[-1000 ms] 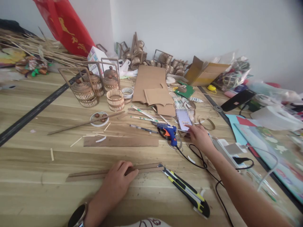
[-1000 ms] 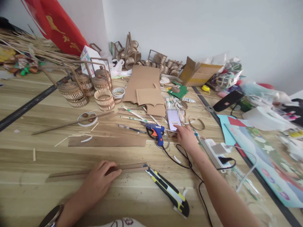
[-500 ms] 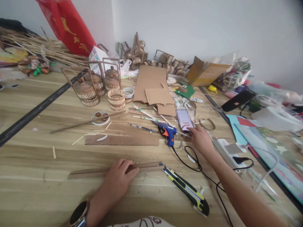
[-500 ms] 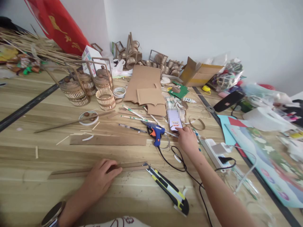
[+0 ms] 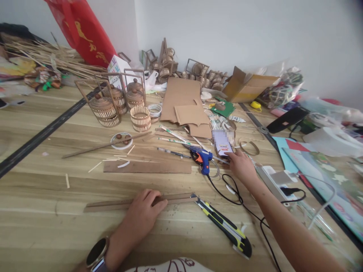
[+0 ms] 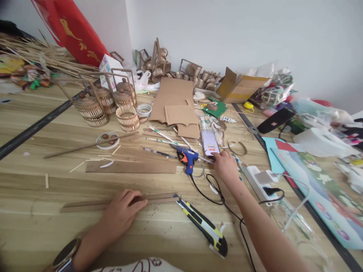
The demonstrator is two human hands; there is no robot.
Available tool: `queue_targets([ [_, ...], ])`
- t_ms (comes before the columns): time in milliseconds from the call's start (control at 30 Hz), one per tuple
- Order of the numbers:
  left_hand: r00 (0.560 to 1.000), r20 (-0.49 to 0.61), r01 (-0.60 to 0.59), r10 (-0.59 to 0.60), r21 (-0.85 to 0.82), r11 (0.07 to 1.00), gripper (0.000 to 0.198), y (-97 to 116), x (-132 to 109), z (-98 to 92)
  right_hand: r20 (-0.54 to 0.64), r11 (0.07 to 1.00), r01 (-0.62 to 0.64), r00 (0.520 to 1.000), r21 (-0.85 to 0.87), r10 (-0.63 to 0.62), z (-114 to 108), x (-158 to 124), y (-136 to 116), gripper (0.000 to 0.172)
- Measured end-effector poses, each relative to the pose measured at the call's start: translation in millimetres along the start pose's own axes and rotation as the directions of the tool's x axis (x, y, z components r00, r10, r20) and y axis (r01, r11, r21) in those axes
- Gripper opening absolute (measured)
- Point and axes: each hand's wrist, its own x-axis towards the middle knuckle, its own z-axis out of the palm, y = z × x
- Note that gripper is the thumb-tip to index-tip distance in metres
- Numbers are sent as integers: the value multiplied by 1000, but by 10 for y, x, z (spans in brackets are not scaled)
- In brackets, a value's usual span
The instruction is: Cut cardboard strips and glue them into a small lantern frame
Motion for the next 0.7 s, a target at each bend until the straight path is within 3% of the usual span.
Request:
queue_targets([
  [300,1000,1,-2,2,-30,1000,41,1,-10,7,92,1000,9,996,-4,-9,-117,100,34,44],
  [500,984,157,83,-80,-13,996,40,84,9,-117,222,999,34,974,4,-34,-276,238,72,43],
  [700,938,312,131,-148,76,988,44,195,122,-381,306,999,37,951,7,-37,-331,371,97,44],
])
